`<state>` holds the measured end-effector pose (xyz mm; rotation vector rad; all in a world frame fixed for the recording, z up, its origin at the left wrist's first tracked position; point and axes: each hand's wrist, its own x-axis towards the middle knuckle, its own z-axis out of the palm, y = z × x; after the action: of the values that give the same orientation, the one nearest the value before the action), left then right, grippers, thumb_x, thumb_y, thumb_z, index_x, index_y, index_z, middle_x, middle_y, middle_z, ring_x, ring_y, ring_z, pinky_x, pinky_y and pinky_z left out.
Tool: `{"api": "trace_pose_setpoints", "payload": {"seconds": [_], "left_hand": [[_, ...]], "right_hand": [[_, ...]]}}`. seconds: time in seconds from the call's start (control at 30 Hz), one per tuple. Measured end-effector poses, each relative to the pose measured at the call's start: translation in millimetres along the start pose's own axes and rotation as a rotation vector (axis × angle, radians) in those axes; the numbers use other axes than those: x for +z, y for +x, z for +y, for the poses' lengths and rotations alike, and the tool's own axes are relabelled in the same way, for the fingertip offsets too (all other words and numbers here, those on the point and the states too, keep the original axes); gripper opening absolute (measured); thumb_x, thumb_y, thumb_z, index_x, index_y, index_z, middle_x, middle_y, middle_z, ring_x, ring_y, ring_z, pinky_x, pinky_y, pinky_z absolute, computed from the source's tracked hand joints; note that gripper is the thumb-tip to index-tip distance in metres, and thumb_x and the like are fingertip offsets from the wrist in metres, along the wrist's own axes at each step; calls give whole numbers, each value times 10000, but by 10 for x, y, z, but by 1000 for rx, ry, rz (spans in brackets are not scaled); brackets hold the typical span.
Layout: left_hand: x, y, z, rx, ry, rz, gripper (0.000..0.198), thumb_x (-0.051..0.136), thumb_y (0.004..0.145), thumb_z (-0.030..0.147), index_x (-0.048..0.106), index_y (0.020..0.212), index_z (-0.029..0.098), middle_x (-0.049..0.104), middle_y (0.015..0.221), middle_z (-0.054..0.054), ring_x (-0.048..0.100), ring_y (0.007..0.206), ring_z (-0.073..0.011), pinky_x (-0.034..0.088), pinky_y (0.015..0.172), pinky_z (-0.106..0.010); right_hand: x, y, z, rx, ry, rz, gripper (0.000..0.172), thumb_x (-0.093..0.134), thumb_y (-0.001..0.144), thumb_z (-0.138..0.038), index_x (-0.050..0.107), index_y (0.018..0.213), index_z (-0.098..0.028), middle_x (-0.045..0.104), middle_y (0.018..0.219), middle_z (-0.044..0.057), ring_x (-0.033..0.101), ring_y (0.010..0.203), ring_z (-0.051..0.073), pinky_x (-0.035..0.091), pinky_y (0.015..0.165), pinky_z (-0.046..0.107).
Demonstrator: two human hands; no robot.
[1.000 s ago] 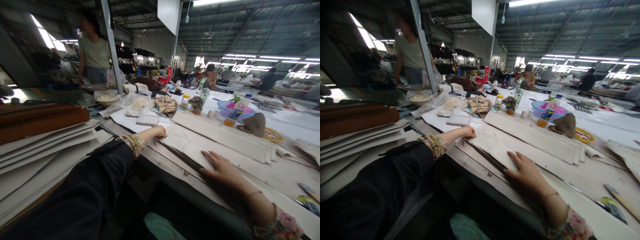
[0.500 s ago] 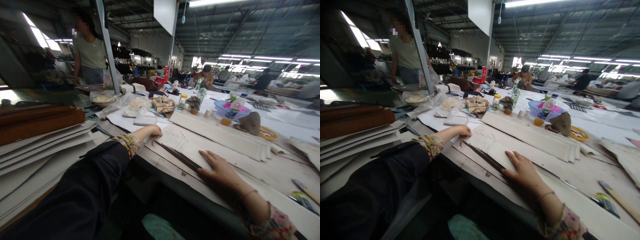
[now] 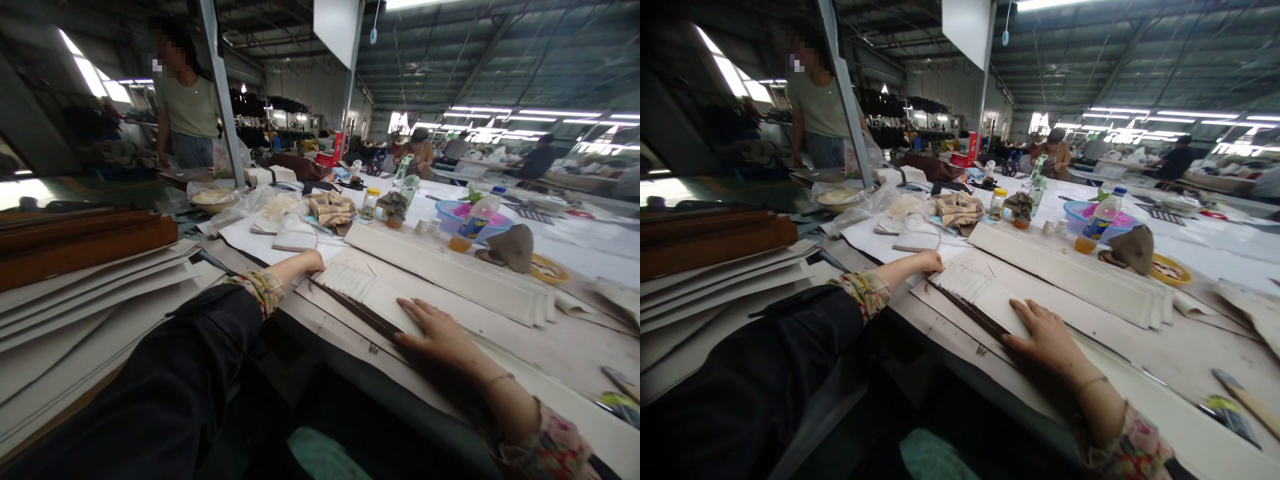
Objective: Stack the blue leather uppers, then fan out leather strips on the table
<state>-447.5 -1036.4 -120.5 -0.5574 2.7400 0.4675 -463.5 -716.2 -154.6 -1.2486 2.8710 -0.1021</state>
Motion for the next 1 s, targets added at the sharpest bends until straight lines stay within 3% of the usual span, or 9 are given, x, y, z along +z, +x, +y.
{"api": "trace_pose_setpoints", "payload": {"seconds": [0.27, 0.43, 0.6, 0.77, 0.87, 0.93, 1.0], "left_hand": [[5, 70, -91, 6, 42, 102, 410, 592, 708, 303, 592, 1071, 114, 610, 1065, -103, 571, 908, -187, 427, 714, -197], [-50, 133, -152, -2, -31, 8, 333, 569, 744, 346, 622, 981, 119, 646, 856, -74, 564, 626, -127, 414, 537, -184], [10, 170, -196, -21, -102, -6, 279, 540, 772, 299, 593, 987, 128, 626, 782, -38, 520, 556, -77, 403, 522, -153], [15, 124, -223, -21, -69, 39, 254, 558, 741, 315, 594, 841, 84, 585, 631, -57, 527, 539, -136, 410, 526, -223], [-10, 54, -201, 24, -68, 169, 231, 549, 738, 291, 575, 842, 87, 613, 748, -92, 571, 698, -183, 425, 597, -238], [44, -89, -161, 77, -106, 258, 245, 479, 791, 310, 557, 914, 113, 616, 904, -86, 573, 808, -169, 431, 638, -216], [185, -340, -91, 171, -216, 235, 287, 388, 846, 349, 530, 996, 150, 613, 952, -50, 578, 806, -131, 441, 626, -191]], "right_hand": [[62, -8, 12, 5, -1, 29, 730, 426, 765, -634, 342, 1356, -214, 389, 1331, 166, 424, 1169, 316, 332, 964, 453], [64, -23, 3, -3, 17, 59, 724, 431, 765, -630, 355, 1350, -211, 401, 1322, 171, 432, 1160, 323, 338, 956, 460], [34, -29, -10, -3, 41, 58, 723, 441, 761, -627, 361, 1346, -209, 398, 1326, 166, 424, 1164, 322, 338, 950, 458], [-37, -50, -41, 17, 63, 24, 757, 466, 745, -641, 341, 1355, -211, 378, 1338, 171, 403, 1181, 316, 311, 968, 442], [-84, -64, -69, 25, 76, 15, 775, 477, 733, -654, 337, 1356, -215, 370, 1344, 168, 395, 1188, 311, 300, 974, 435], [-99, -64, -77, 34, 84, 14, 787, 470, 727, -673, 335, 1356, -219, 371, 1344, 166, 394, 1187, 311, 297, 975, 436], [-97, -57, -70, 40, 92, 20, 746, 420, 761, -671, 348, 1349, -218, 381, 1336, 167, 400, 1183, 309, 299, 971, 438]]}}
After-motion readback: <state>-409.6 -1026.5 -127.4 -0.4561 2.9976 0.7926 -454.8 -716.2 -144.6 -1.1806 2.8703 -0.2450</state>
